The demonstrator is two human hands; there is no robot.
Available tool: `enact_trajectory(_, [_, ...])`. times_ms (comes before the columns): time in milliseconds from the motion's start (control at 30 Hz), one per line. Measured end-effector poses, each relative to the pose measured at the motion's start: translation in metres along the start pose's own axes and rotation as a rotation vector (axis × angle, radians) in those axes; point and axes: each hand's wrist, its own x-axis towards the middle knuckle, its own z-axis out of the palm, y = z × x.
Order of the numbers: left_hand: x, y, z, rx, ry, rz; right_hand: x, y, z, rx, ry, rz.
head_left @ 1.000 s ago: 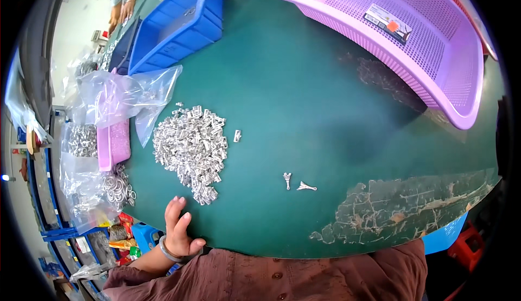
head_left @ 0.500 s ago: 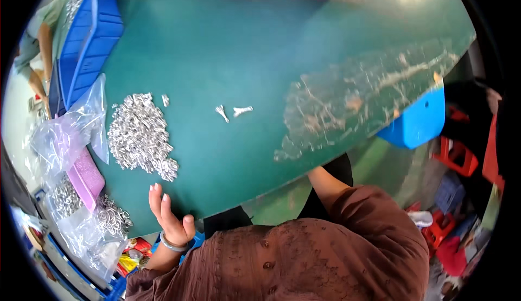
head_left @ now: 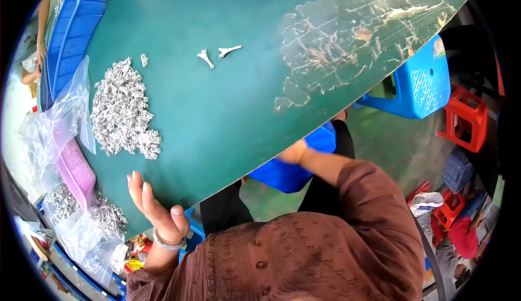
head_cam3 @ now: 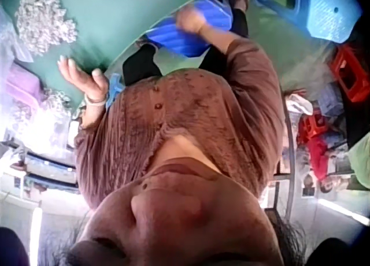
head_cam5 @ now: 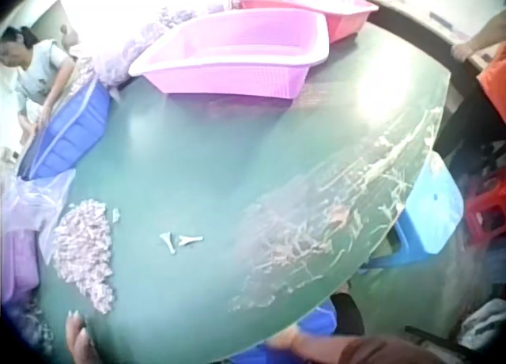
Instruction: The person receives metal components from a coworker, sits down at a workbench, and assembles the small metal parts together by hand.
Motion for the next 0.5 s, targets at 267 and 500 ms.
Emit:
enact_trajectory(267, [-0.006,0.000,-0.003,0.017,-0.049,-0.027,0.021,-0.034,0.056,0.320,-0.157,-0.178])
enact_trajectory(500, [-0.002,0.002,-0.006,0.070,-0.059,-0.039,0.021,-0.018,0.025,-0.017,0.065,-0.036])
